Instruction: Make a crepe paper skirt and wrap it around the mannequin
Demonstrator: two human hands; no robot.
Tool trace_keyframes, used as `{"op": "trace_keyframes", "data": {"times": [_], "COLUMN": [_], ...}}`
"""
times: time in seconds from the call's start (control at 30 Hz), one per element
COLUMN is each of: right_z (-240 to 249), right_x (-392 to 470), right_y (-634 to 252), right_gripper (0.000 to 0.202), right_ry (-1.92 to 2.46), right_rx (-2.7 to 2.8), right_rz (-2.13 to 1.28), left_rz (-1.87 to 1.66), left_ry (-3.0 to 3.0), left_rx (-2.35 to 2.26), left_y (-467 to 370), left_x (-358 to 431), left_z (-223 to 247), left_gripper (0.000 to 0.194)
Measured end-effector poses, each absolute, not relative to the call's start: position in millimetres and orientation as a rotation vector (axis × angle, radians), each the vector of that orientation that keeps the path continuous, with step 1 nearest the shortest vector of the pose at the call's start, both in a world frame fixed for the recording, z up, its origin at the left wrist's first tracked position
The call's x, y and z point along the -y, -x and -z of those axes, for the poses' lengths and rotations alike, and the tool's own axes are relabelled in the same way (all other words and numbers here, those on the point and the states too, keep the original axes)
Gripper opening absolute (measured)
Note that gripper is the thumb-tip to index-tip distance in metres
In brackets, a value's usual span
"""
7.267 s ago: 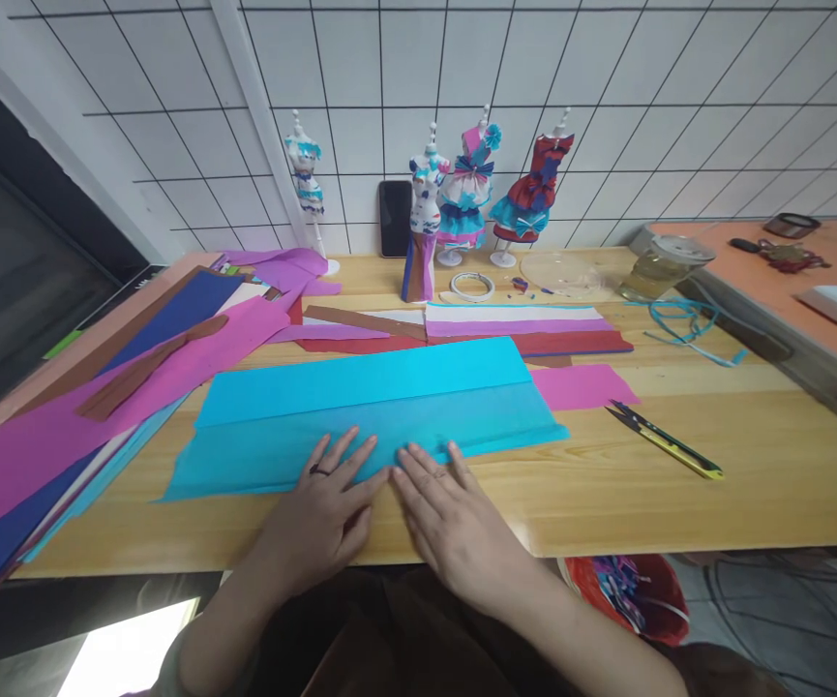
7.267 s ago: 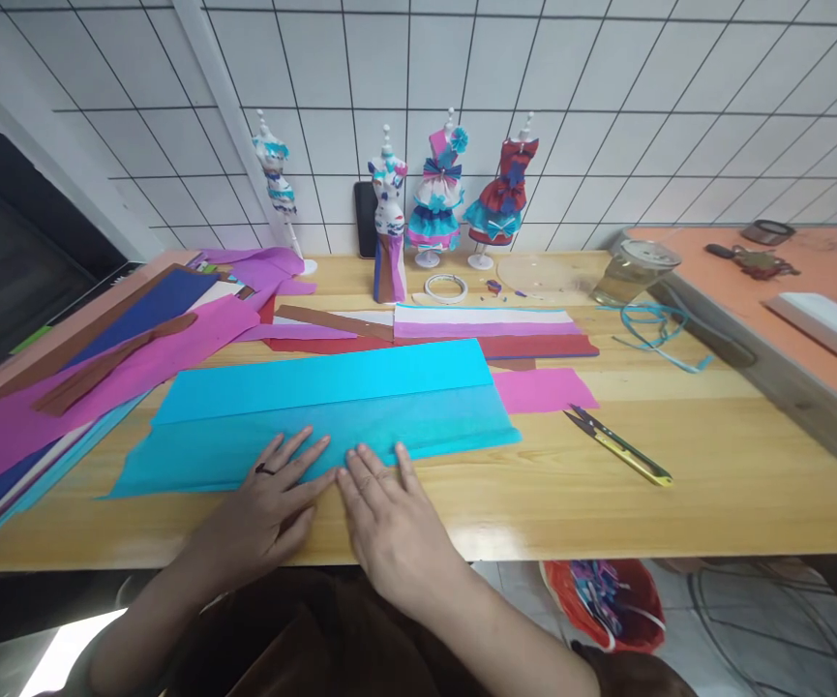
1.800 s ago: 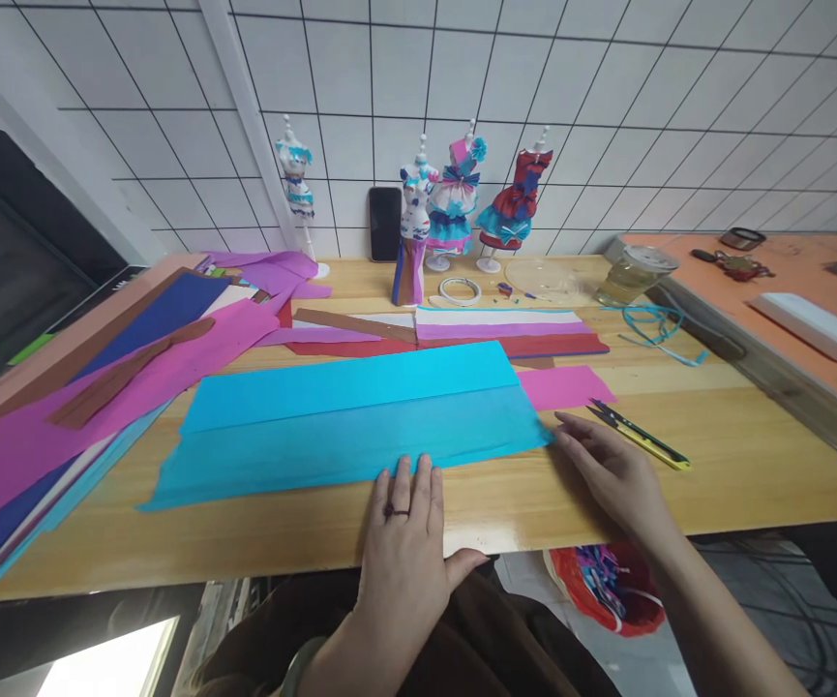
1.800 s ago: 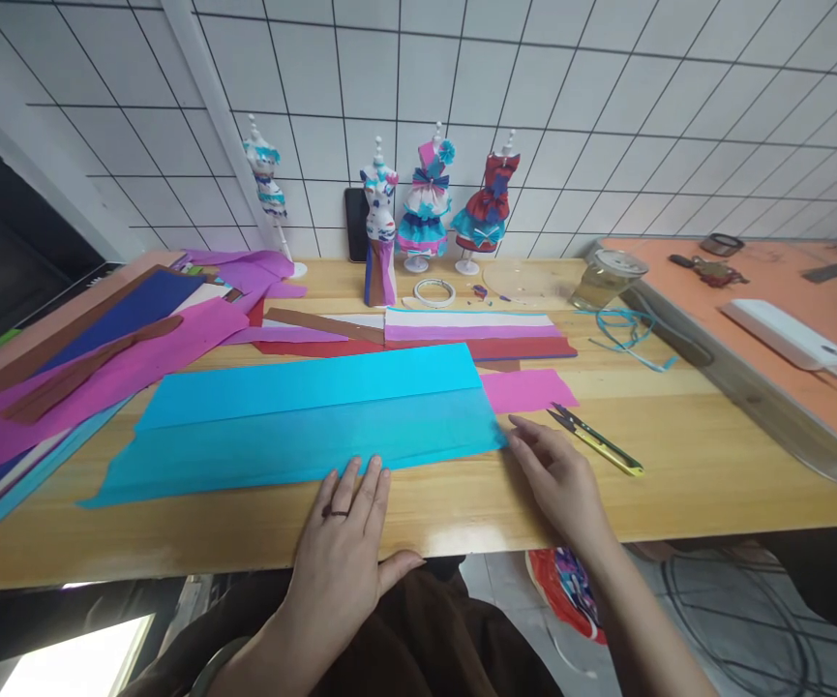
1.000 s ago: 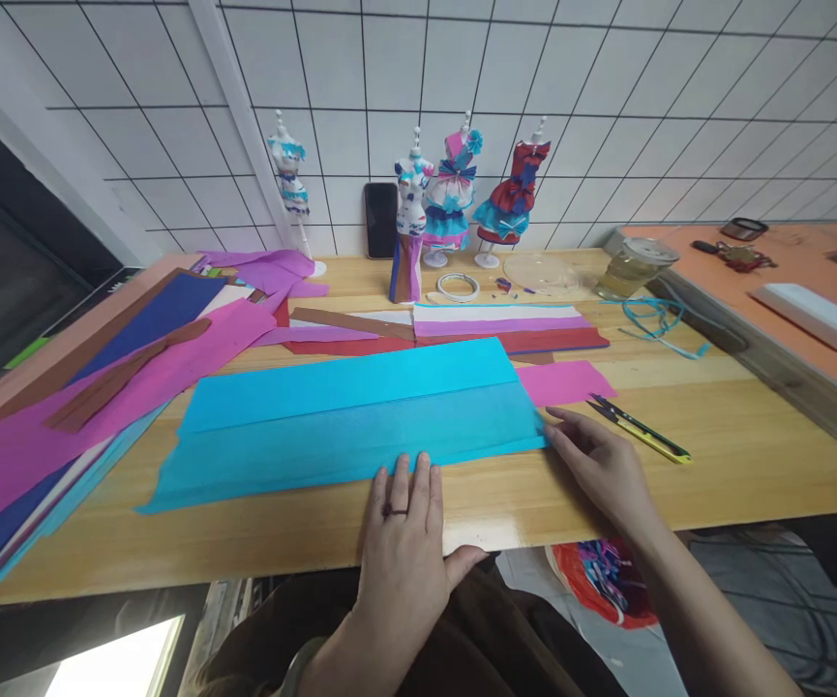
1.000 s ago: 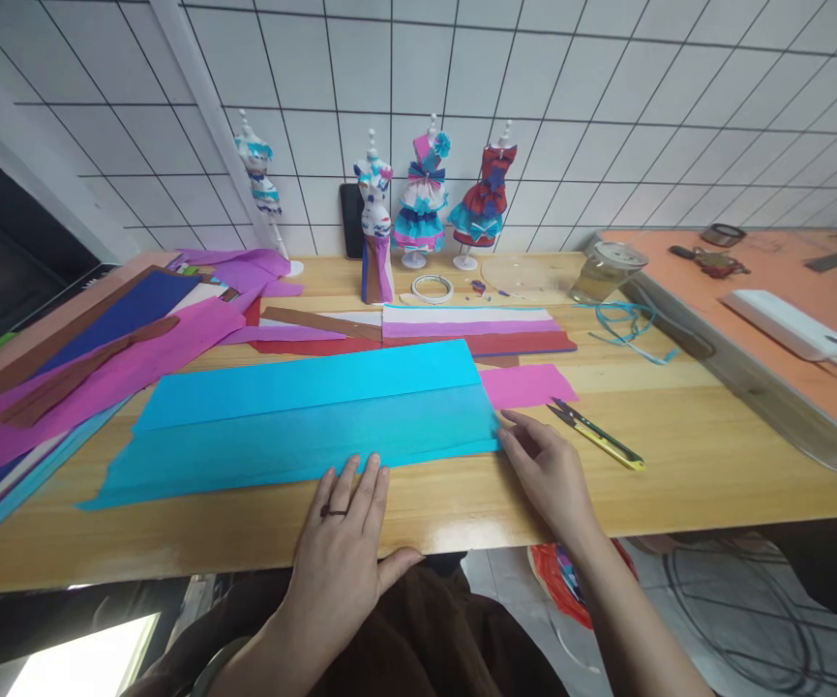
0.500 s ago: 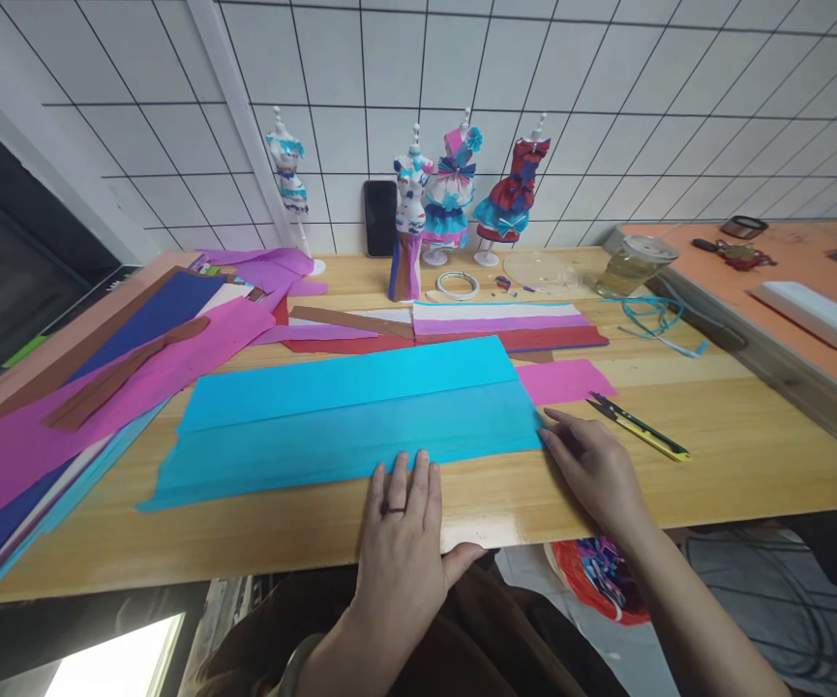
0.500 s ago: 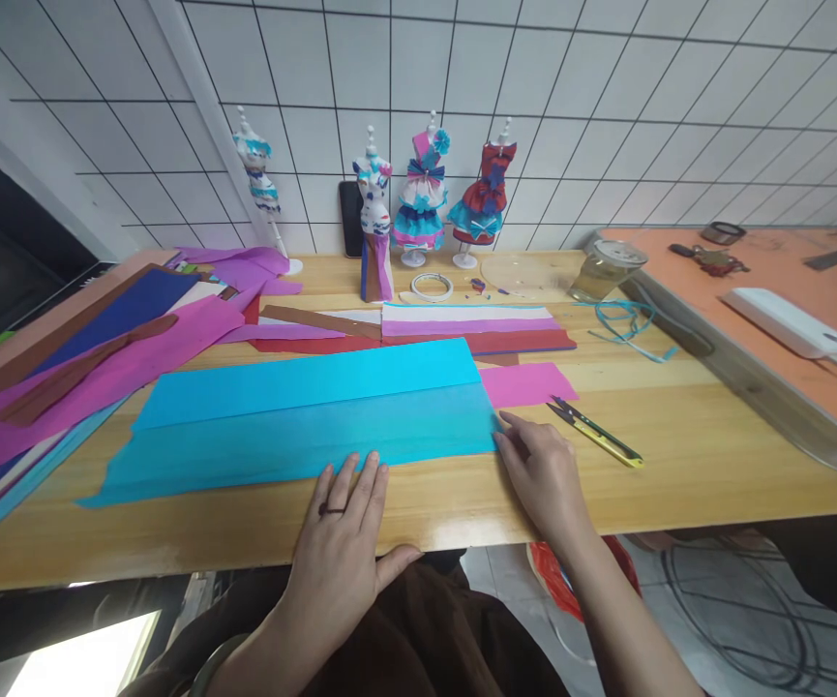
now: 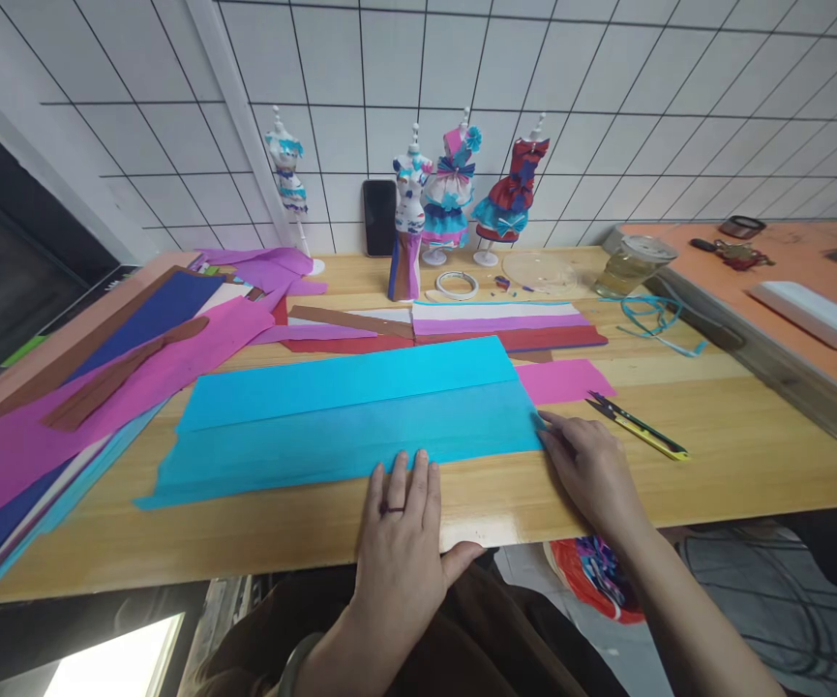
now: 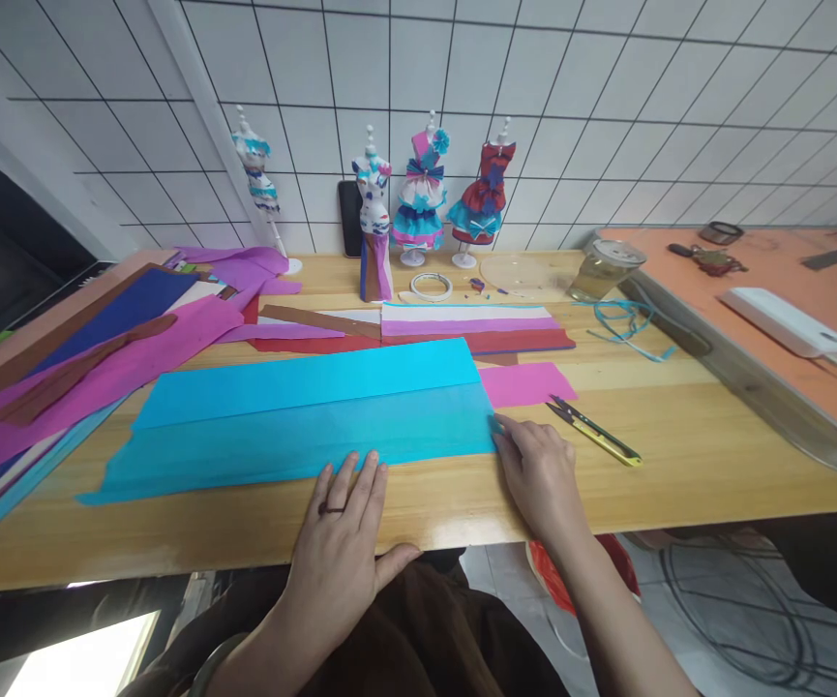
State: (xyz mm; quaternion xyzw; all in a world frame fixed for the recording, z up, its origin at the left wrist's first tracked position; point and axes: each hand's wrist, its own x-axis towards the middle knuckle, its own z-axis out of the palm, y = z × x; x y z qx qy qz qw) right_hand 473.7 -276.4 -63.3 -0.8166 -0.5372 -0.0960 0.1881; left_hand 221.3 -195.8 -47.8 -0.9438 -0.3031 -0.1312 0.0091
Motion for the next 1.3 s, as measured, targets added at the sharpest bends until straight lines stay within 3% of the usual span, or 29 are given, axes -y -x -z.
{"op": "trace_keyframes", "data": {"times": [0.4, 0.7, 1.13, 1.3], "right_z": [61.6, 47.1, 58.1, 53.6], "right_x": [278.5, 282.7, 295.7, 293.0], "right_y": [-470.2, -439.6, -415.6, -411.7], "right_gripper": [0.031, 0.043, 0.046, 0.056], "right_ry": [2.325, 2.193, 2.211, 2.361], "right_rx": [1.564, 2.227, 2.188, 1.997], "right_rz": [0.387, 0.425, 0.539, 0.617], "left_rz": [0.402, 0.398, 0.381, 0.336], "left_ry": [2.944, 2.956, 2.949, 2.965], "left_rx": [0.945, 0.948, 0.927, 0.923], "left_y": [-220.6, -219.9, -219.6, -218.4], "left_x": [195.7, 195.4, 194.7, 194.6], "left_z": [46.9, 44.6, 44.9, 43.4], "left_gripper": [0.073, 0.074, 0.073, 0.076]}}
